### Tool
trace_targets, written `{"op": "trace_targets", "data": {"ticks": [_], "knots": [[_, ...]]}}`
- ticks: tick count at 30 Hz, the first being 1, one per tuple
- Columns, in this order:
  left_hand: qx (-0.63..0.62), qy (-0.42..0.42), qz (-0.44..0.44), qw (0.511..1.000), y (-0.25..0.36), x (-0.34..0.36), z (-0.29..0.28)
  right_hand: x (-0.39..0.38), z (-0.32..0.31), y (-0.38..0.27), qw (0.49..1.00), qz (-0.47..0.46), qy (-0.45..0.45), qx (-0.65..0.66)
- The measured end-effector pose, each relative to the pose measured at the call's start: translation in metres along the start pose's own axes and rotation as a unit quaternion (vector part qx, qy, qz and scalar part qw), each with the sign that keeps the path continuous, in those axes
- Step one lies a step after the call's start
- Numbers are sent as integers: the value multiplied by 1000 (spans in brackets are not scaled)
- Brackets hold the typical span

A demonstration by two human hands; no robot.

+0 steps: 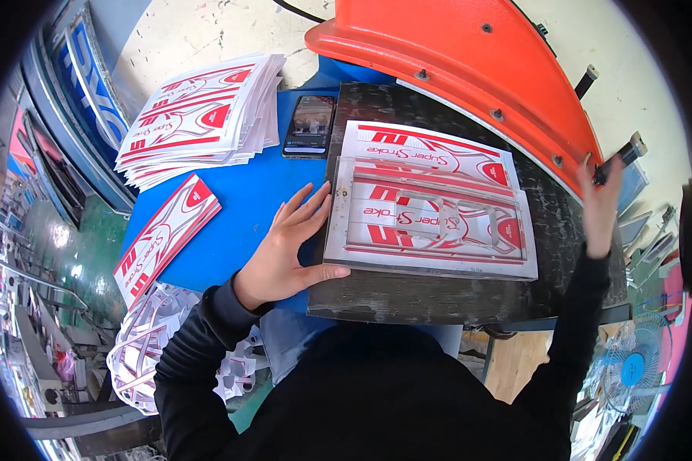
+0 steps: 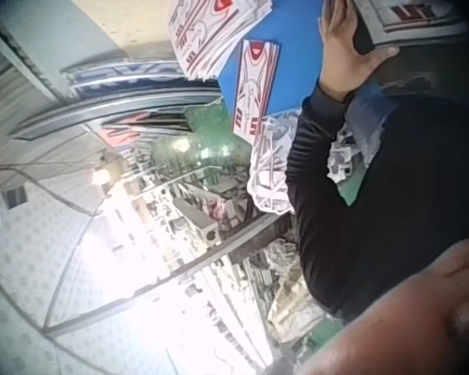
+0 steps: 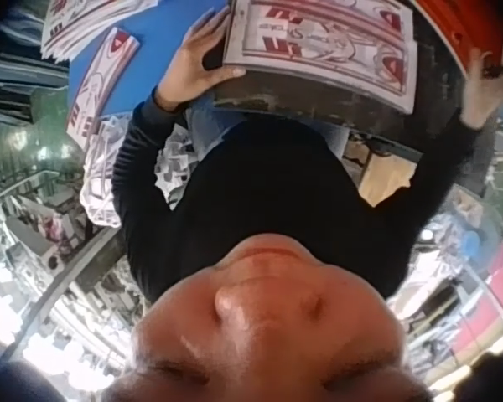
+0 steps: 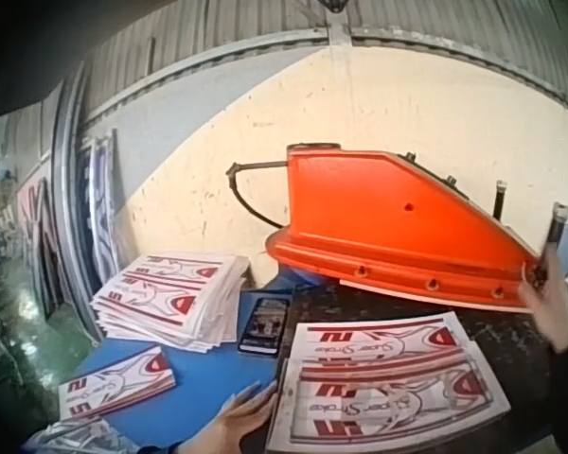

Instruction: Operating a manual die-cutting machine to cut printed labels using a plastic template.

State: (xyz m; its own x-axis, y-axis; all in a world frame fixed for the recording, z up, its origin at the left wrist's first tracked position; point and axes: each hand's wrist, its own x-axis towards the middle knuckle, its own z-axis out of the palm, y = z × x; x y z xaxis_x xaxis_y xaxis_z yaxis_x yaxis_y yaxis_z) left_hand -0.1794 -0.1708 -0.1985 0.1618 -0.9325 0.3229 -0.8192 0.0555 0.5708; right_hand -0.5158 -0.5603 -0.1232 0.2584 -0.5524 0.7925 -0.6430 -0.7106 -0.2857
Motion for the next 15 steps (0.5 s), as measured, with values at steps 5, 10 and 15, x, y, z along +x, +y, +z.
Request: {"op": "trace_targets", "data": {"ticks": [5,10,15], "knots": [[-92,18,31,995,1,4,-1,-81,-36,-133,882,-227,-374,174],[-111,47,50,991,3,6,-3,-97,-13,-139,888,-264,-335,171],[-82,66,57,993,8,7,-6,-102,-12,-141,905,-267,-290,160]]}}
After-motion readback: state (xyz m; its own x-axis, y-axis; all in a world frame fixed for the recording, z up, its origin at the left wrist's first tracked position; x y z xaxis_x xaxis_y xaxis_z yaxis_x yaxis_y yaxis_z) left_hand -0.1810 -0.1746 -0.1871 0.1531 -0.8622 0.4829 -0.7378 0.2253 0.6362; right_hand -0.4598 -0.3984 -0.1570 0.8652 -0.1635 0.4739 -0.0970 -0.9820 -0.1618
